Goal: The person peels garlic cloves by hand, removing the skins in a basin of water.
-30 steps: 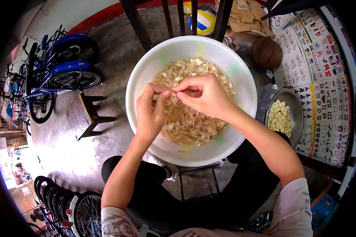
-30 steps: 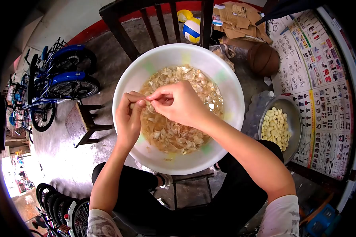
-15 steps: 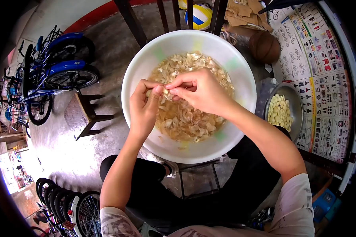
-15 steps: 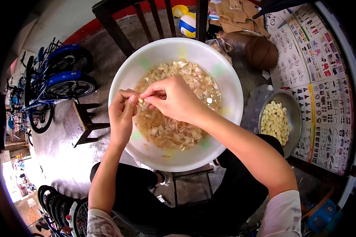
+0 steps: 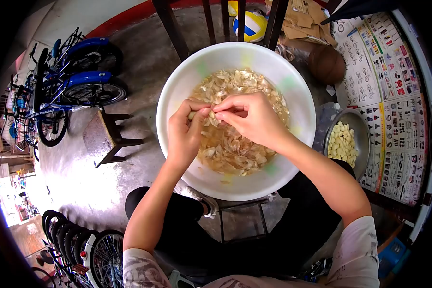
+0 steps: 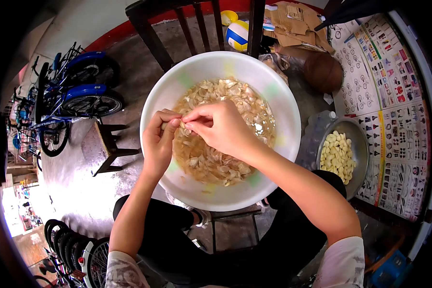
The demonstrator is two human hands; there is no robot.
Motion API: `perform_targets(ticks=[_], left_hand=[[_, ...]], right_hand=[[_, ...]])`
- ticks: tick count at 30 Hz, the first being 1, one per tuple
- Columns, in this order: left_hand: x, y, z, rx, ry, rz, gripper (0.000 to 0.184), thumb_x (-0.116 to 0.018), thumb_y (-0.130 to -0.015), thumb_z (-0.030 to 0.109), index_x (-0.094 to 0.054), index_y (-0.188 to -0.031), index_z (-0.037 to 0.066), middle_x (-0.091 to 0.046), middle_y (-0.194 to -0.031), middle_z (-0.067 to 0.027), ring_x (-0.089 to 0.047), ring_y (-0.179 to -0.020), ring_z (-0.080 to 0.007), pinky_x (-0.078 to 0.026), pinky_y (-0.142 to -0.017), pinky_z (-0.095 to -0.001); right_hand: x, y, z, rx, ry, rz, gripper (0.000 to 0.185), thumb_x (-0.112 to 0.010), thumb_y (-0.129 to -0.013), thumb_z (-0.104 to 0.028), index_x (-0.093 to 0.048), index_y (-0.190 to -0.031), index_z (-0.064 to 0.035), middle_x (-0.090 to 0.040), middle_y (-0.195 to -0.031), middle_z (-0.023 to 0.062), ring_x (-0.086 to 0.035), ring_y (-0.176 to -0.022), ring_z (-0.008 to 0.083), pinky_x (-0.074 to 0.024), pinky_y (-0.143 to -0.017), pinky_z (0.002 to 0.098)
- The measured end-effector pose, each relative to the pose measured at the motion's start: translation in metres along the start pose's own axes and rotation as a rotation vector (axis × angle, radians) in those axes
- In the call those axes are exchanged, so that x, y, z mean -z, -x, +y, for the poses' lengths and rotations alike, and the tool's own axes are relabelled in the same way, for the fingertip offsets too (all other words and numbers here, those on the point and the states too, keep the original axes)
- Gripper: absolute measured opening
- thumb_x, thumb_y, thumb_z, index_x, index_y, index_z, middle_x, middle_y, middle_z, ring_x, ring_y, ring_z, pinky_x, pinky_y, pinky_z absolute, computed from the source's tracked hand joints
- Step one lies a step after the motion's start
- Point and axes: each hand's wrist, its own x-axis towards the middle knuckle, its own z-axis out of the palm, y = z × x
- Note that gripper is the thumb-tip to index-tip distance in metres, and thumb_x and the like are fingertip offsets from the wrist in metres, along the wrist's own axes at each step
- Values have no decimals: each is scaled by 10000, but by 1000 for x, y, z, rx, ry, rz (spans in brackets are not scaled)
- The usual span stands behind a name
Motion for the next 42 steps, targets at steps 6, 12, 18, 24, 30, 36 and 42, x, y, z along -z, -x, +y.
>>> perform_targets(ticks=[6, 12, 18, 24, 30, 36, 42], left_hand=[[-4, 1, -3, -27, -9, -6, 70, -549, -975, -7, -599, -1003, -47, -623, -968, -87, -579, -881, -127, -460, -795, -237], [-5, 4, -2, -17, -38, -14, 55, -566, -953, -27, -587, -996, -55, -626, -945, -96, -582, -876, -142, -463, -804, -245], [-10, 0, -2, 5, -17, 3, 182, -573, -981, 54, -639, -1116, -48, -634, -1014, -63, -565, -898, -106, -451, -790, -227], [-17, 2, -4, -67, -83, 12, 232, -667, -896, 68, -677, -1117, -2, -630, -921, -80, -535, -697, -121, -440, -615, -247], [-14, 0, 6, 49, -16, 36, 201, -688, -890, 61, -694, -1080, -3, -639, -930, -71, -531, -710, -96, -439, -609, -234], [-2, -4, 3, 93, 167, 12, 131, -654, -922, 11, -676, -1020, -73, -659, -1012, -97, -604, -893, -117, -481, -764, -235], [8, -7, 0, 58, 129, -15, 122, -665, -908, 2, -687, -1005, -68, -669, -1005, -110, -630, -922, -149, -506, -809, -247]], right_hand=[[-2, 1, 1, -82, -47, -21, 99, -648, -911, 15, -685, -989, 65, -708, -897, 84, -689, -805, 126, -563, -729, 249], [-5, 2, 6, -71, -94, 81, 89, -690, -846, 14, -691, -926, 51, -713, -812, 83, -673, -722, 87, -543, -651, 221], [-6, -3, 0, -88, -99, 138, 97, -685, -838, 13, -664, -929, 35, -685, -825, 43, -640, -749, 64, -526, -685, 211], [-3, -8, 11, -91, -107, 169, 71, -654, -869, -2, -656, -934, 29, -682, -847, 41, -643, -771, 73, -517, -690, 210], [0, -4, -4, -235, -300, 99, 116, -568, -918, 39, -635, -1010, 15, -654, -981, 55, -640, -892, 104, -553, -782, 246], [3, -5, 1, -312, -410, 0, 232, -584, -919, -8, -584, -1151, 11, -615, -1128, 80, -616, -1043, 130, -548, -847, 269], [3, -6, -1, -289, -405, -145, 421, -718, -868, -50, -533, -1243, -2, -620, -1068, 55, -649, -913, 108, -549, -805, 238]])
